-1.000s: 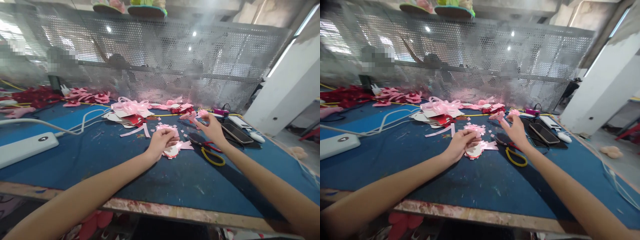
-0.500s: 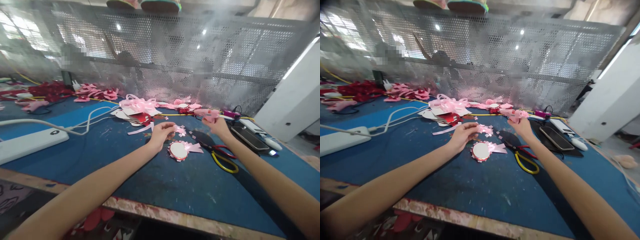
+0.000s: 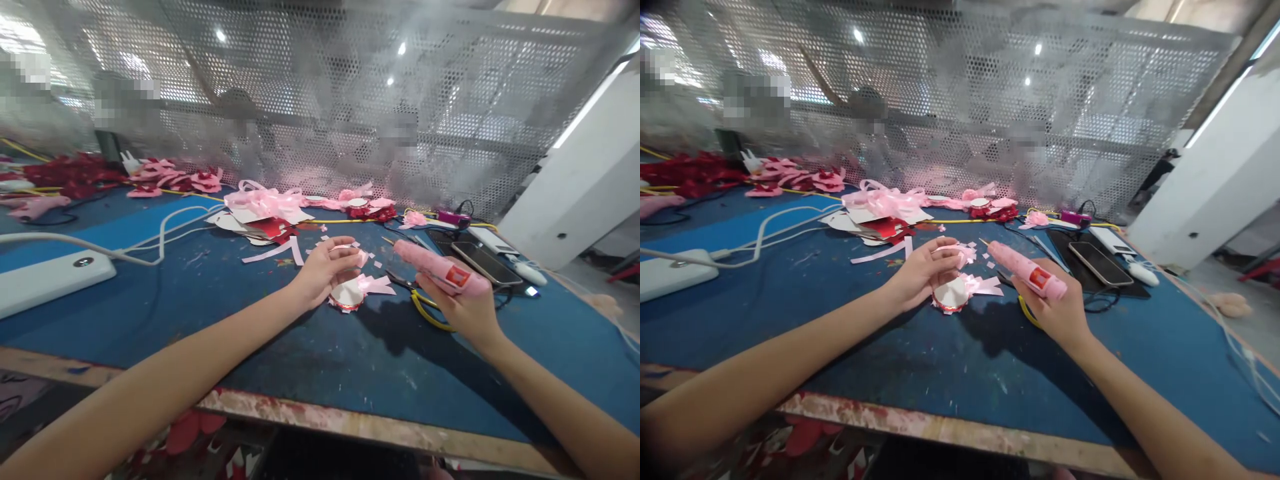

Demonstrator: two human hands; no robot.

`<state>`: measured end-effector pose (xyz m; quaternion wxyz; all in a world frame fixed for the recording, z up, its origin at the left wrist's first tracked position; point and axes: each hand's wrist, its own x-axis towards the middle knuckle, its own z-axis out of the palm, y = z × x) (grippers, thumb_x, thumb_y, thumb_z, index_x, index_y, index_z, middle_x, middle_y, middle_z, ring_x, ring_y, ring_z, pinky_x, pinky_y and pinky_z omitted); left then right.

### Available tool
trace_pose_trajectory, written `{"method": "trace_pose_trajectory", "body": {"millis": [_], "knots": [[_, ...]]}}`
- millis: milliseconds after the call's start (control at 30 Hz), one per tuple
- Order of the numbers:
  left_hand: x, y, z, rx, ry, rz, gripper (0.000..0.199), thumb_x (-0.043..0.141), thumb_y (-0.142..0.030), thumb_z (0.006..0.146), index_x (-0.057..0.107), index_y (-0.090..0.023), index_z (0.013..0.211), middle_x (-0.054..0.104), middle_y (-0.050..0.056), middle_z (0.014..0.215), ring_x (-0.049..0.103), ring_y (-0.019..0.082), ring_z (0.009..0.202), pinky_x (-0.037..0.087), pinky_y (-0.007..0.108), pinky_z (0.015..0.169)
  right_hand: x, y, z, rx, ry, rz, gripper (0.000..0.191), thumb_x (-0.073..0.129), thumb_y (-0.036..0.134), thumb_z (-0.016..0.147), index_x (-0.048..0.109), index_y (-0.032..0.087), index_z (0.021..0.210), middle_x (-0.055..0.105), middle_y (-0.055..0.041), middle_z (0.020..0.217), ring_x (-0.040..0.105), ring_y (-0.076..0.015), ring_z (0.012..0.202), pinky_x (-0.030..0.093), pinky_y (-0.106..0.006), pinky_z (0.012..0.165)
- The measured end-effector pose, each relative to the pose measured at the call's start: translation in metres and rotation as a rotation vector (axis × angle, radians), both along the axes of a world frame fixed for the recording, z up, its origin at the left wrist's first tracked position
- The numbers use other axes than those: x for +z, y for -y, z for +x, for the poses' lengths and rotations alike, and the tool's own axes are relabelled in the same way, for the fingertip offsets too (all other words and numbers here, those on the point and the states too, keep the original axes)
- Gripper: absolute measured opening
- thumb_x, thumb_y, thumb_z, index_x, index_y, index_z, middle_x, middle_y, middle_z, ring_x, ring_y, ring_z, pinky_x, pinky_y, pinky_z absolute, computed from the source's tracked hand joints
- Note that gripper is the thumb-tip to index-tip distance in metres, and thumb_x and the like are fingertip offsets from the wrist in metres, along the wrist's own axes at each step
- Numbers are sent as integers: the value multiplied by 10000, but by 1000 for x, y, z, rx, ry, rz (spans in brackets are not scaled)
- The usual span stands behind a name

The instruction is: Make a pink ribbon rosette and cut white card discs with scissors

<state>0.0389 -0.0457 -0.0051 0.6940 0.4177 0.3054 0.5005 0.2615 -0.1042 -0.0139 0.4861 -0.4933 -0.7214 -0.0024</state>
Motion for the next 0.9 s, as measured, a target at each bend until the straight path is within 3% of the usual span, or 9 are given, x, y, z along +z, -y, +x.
{"method": "trace_pose_trajectory", "body": {"millis": [233,533,900], "knots": [[1,0,2,31,-70,121,458,777,-94,596,541,-147,984,637,3,776,635,117,693,524,257,659,2,7,-1,60,111,125,83,585,270,815,587,187,821,624,-38,739,580,-162,649,472,-284,607],[2,1,2,2,16,108,446,770,-67,587,555,-148,968,653,17,813,651,134,729,536,281,708,1,8,-2,62,132,159,20,589,225,811,574,214,820,612,-31,741,562,-161,640,475,-312,603],[2,1,2,-1,43,140,416,758,-64,592,556,-139,949,661,23,821,645,128,724,548,301,721,-4,3,3,161,120,144,99,599,191,791,570,236,875,626,-44,790,583,-192,675,458,-333,619]]}}
